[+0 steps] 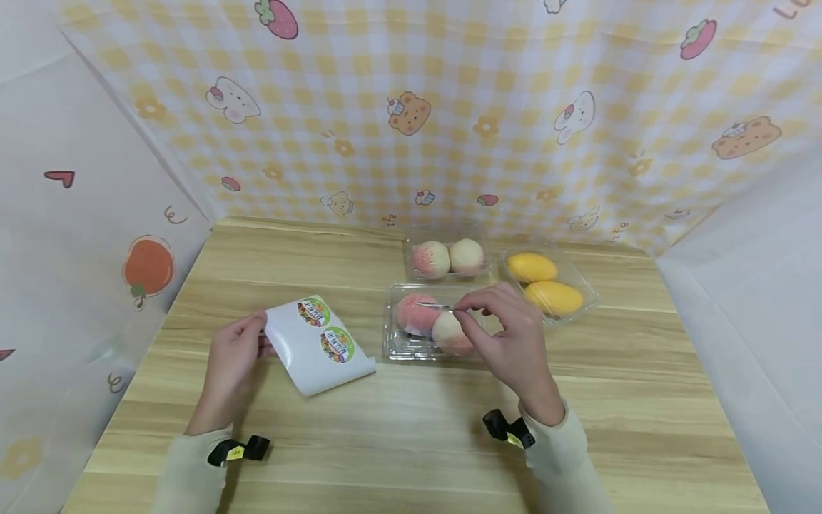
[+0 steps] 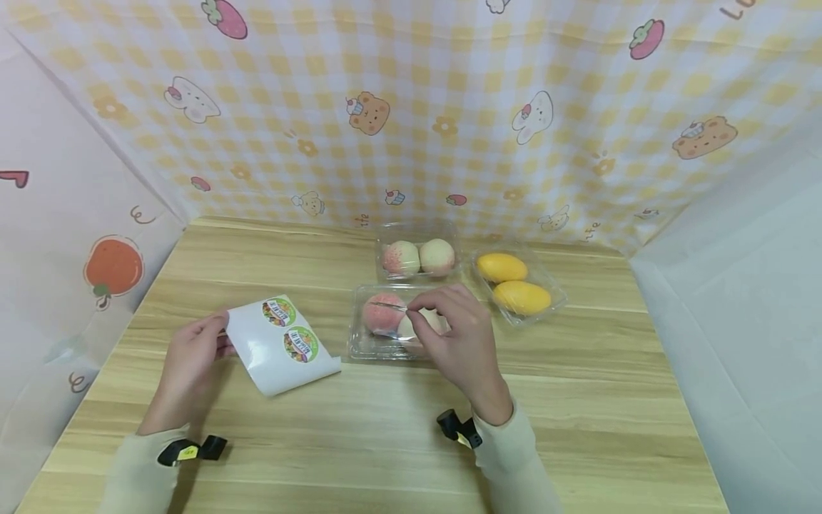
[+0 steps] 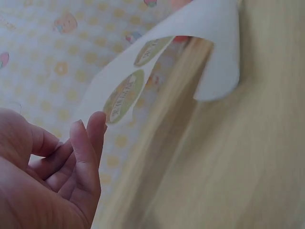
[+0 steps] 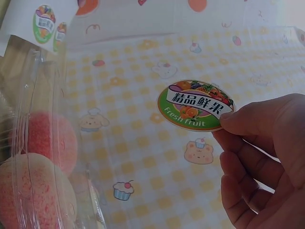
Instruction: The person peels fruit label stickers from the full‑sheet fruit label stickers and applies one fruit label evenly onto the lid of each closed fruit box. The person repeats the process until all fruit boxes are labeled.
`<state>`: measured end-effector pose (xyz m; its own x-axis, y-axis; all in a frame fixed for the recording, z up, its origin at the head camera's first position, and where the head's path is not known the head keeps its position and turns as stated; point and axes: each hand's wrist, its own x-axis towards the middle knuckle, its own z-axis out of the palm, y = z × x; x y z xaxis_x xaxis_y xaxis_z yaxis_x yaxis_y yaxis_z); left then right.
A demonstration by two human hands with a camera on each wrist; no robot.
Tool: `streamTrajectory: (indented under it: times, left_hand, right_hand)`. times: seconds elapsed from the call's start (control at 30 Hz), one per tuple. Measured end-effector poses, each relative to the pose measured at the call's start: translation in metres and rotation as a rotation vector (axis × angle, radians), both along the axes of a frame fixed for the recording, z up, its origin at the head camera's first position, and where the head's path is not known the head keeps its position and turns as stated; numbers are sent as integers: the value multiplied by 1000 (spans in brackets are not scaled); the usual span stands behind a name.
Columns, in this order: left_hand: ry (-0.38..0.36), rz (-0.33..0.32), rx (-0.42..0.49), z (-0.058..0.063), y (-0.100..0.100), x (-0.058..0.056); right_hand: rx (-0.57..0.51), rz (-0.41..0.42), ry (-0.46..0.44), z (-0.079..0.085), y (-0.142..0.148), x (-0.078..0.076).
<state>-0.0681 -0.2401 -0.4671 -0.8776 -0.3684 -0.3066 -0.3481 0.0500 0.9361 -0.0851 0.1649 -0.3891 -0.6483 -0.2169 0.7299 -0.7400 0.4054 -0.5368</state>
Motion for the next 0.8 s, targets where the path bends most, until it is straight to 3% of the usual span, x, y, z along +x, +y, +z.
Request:
streamTrajectory:
  times: [0.23,0.5,0.63,0.8]
  left_hand:
    - [-32,64,-76,-7,-20,-3]
    - [-93,87,-149,-11,-44,-8]
    - [-137,85,-270,-15,-56,-9]
    - [-169,37,-517,-17,-69,-8]
  right_hand:
    - [-12,-6,-7,0,0,0]
    - [-1,-5,-22,-1,1,-1]
    - [2,-10,-27,-2,2,-1]
    - [11,-16,-26,-3,3,-2]
